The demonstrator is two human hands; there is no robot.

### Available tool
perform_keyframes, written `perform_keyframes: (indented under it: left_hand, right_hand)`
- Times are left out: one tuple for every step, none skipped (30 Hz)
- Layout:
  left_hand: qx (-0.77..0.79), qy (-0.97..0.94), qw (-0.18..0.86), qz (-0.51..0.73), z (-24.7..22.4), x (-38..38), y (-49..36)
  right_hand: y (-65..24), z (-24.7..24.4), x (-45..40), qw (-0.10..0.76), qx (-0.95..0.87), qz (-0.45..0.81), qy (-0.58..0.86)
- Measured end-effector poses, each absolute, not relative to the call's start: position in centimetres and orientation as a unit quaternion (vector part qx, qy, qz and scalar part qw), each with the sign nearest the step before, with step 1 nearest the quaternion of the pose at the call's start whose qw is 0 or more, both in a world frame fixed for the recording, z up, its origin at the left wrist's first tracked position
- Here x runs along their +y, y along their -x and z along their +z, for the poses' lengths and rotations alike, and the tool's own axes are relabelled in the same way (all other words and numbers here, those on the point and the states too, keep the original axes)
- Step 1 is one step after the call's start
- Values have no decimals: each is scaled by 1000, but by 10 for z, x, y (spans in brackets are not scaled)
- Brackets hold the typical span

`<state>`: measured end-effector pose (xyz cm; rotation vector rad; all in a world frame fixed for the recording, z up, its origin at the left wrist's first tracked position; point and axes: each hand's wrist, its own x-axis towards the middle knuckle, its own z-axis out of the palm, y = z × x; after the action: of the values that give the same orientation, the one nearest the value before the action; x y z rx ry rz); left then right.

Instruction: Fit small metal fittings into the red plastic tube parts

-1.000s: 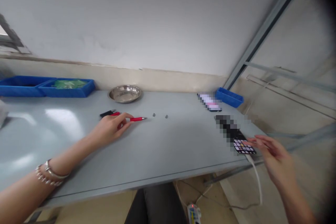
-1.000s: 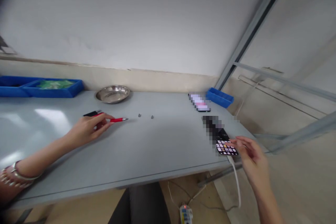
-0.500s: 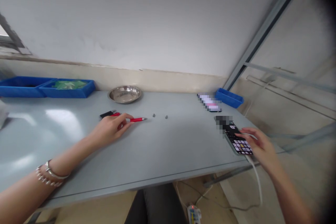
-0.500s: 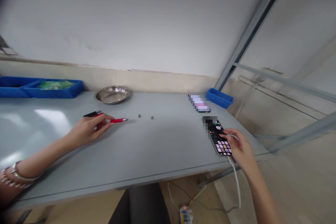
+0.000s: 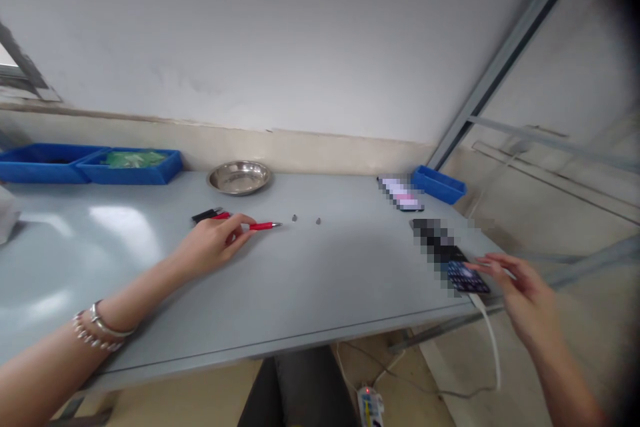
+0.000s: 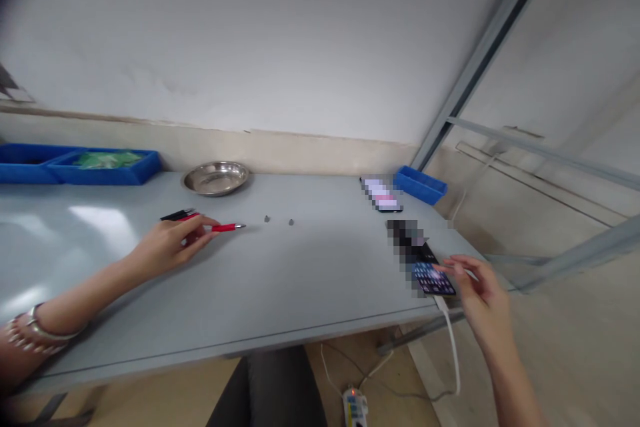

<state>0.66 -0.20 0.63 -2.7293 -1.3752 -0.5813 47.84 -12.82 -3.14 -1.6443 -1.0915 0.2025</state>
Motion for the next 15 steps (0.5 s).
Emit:
perform_keyframes:
  left_hand:
    - [-441,878,14,-186,6,-2,-6]
    - [-440,878,13,-185,6,-2,-6]
    - [-441,878,13,-184,6,-2,-6]
    - [-443,878,14,-184,6,-2,-6]
    - [-444,877,15,-183,6,-2,-6]
    - [-445,877,17,-183,5,-2,-6]
    - [-444,877,19,-183,5,-2,-6]
    - [-443,877,21,-184,5,-2,-6]
    - [-441,878,22,-184,5,-1,-6]
    - [-439,879,22,-184,5,-1,-5]
    - [-437,880,22,-184,5,-1,-5]
    - [-437,880,22,-184,5,-1,-5]
    - [-437,880,21,-184,5,-1,-5]
    - [-437,880,21,-183,5,-1,-5]
    - [-438,880,22,-182,4,-1,-5]
  right_hand:
    - [-478,-31,-127,539,-469,83,695]
    - [-478,-31,-126,536,-476,80,693]
    - [-478,-30,-126,538,-479,81,689]
    - [-478,-31,-126,544,-478,82,684]
    - [-478,-31,-127,553,-473,82,681]
    - [-479,-32,-128,564,-466,81,677]
    - [-479,-33,-129,575,-457,80,674]
    - [-480,-35,-131,585,-448,77,672]
    - [-480,-36,-132,592,-440,74,671]
    - [-481,-37,-134,599,-435,72,669]
    - [-481,-38,-135,603,-432,72,667]
    - [-481,-38,-135,604,-432,71,666]
    - [-481,-39,-136,602,-432,71,668]
    - [-481,-39,-136,597,-433,73,671]
    - [-481,-39,-136,590,-435,79,675]
